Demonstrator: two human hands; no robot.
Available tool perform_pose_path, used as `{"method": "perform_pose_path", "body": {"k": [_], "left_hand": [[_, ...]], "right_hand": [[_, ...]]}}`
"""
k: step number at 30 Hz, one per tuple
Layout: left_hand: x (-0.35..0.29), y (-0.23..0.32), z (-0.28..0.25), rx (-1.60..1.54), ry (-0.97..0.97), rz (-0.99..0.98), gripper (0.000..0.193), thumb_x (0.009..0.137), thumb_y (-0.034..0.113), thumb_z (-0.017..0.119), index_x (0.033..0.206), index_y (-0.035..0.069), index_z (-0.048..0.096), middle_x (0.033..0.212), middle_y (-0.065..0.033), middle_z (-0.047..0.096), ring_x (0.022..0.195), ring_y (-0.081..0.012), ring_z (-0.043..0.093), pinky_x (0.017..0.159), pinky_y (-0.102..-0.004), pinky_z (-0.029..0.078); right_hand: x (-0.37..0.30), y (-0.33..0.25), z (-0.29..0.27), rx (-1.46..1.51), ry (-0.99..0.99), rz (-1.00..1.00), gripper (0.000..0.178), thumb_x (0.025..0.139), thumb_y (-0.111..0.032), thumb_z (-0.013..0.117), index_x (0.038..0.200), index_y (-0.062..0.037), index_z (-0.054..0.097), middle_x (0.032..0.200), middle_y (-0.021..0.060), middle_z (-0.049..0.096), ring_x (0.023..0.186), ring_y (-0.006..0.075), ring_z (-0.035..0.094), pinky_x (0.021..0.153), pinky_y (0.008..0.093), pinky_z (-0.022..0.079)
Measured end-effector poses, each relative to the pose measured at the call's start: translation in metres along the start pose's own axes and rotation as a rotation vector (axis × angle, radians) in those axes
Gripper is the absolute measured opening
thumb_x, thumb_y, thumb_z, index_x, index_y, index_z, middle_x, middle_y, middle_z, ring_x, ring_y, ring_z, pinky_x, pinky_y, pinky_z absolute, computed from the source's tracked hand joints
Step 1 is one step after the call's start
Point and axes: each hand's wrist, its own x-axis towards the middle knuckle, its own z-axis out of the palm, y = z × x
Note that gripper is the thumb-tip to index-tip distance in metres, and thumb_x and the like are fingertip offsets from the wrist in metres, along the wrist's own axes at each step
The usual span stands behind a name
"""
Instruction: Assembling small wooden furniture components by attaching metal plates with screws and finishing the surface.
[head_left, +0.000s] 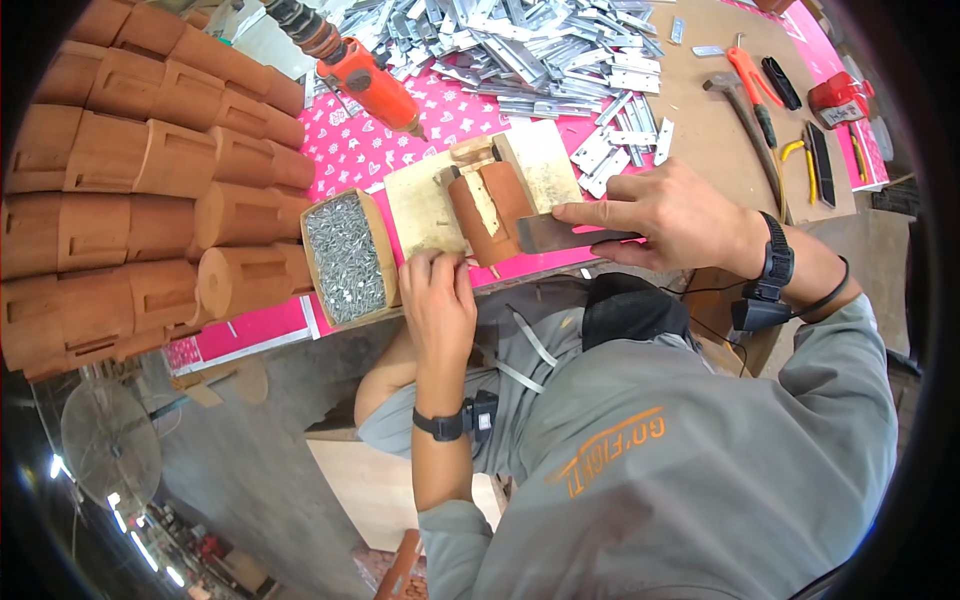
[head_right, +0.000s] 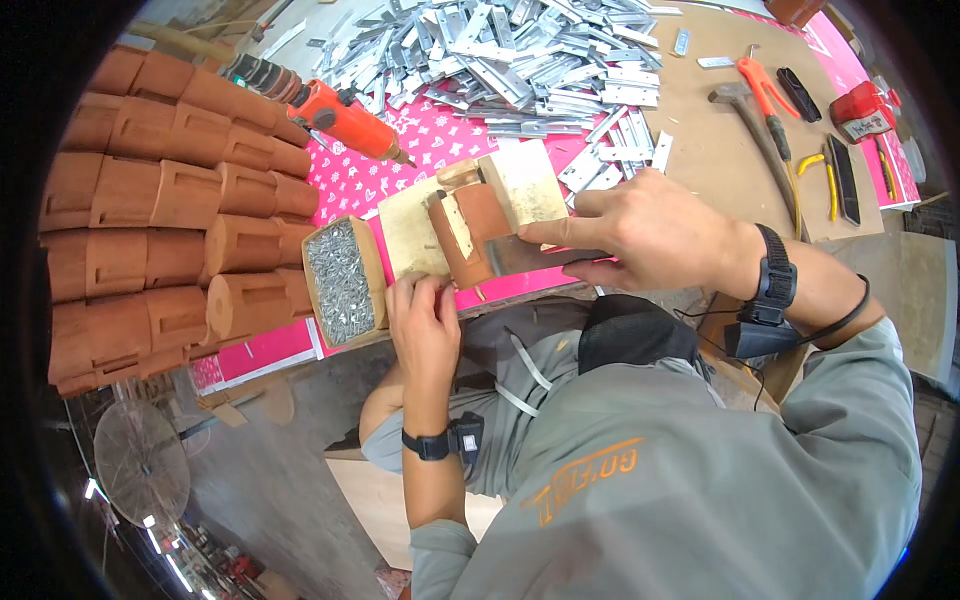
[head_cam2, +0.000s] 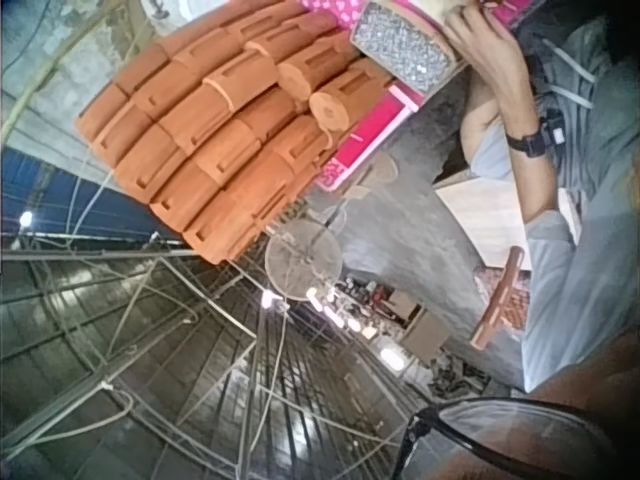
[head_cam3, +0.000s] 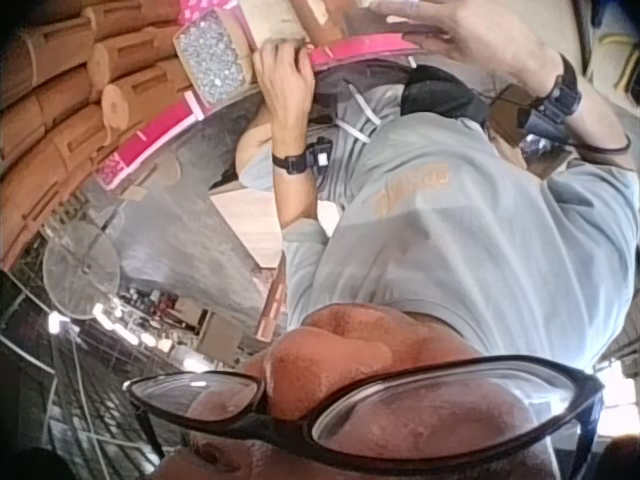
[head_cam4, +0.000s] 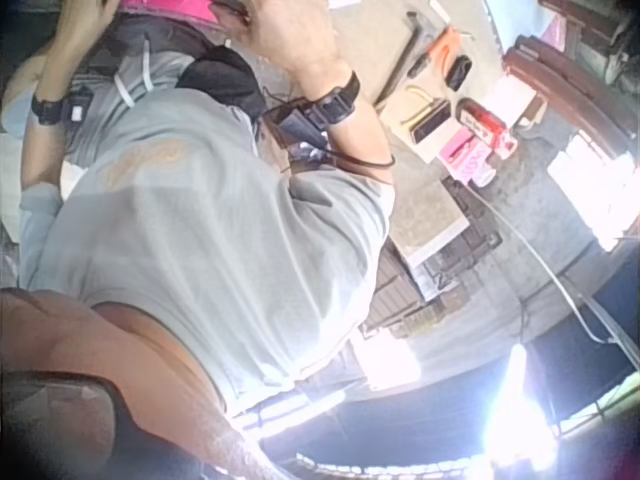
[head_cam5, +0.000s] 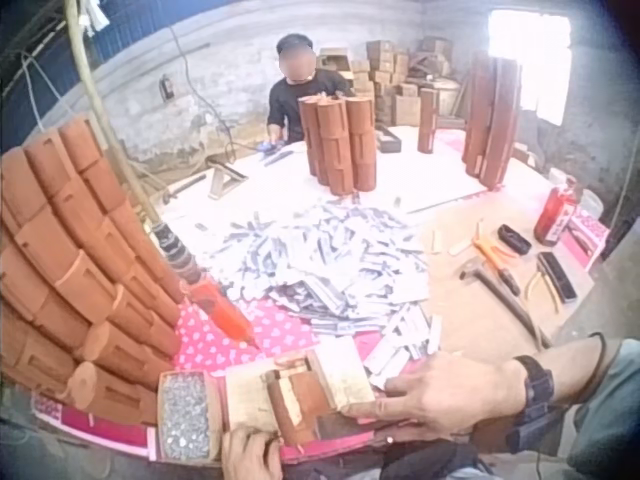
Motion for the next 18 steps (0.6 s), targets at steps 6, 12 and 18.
{"method": "perform_pose_path", "body": {"k": [6, 12, 18], "left_hand": [[-0.048, 0.016, -0.002, -0.052, -0.132, 0.247, 0.014, 0.081, 0.002, 0.074, 0.094, 0.004, 0.069, 0.111, -0.0132, 0.067, 0.113, -0.0357, 0.061, 0.097, -0.0462, 0.049], [-0.054, 0.021, 0.008, -0.253, -0.006, 0.304, 0.023, 0.077, 0.006, 0.077, 0.099, 0.004, 0.069, 0.106, -0.013, 0.069, 0.109, -0.0351, 0.065, 0.095, -0.047, 0.052], [-0.046, 0.044, 0.033, -0.15, -0.023, 0.234, 0.033, 0.08, 0.009, 0.076, 0.112, 0.005, 0.068, 0.124, -0.0155, 0.065, 0.121, -0.0371, 0.059, 0.102, -0.0497, 0.048]], "right_hand": [[0.003, 0.002, -0.001, 0.016, 0.012, -0.006, 0.057, 0.08, -0.021, 0.081, 0.135, -0.0171, 0.067, 0.08, 0.0115, 0.069, 0.066, 0.0313, 0.068, 0.058, 0.0429, 0.054], [0.006, -0.004, -0.005, -0.013, -0.007, -0.01, 0.056, 0.081, -0.021, 0.081, 0.135, -0.0166, 0.067, 0.083, 0.0122, 0.071, 0.067, 0.0312, 0.069, 0.058, 0.0424, 0.054], [0.001, -0.002, -0.005, -0.028, -0.016, 0.011, 0.056, 0.081, -0.023, 0.081, 0.134, -0.017, 0.067, 0.08, 0.0109, 0.069, 0.065, 0.0304, 0.068, 0.057, 0.042, 0.053]]}}
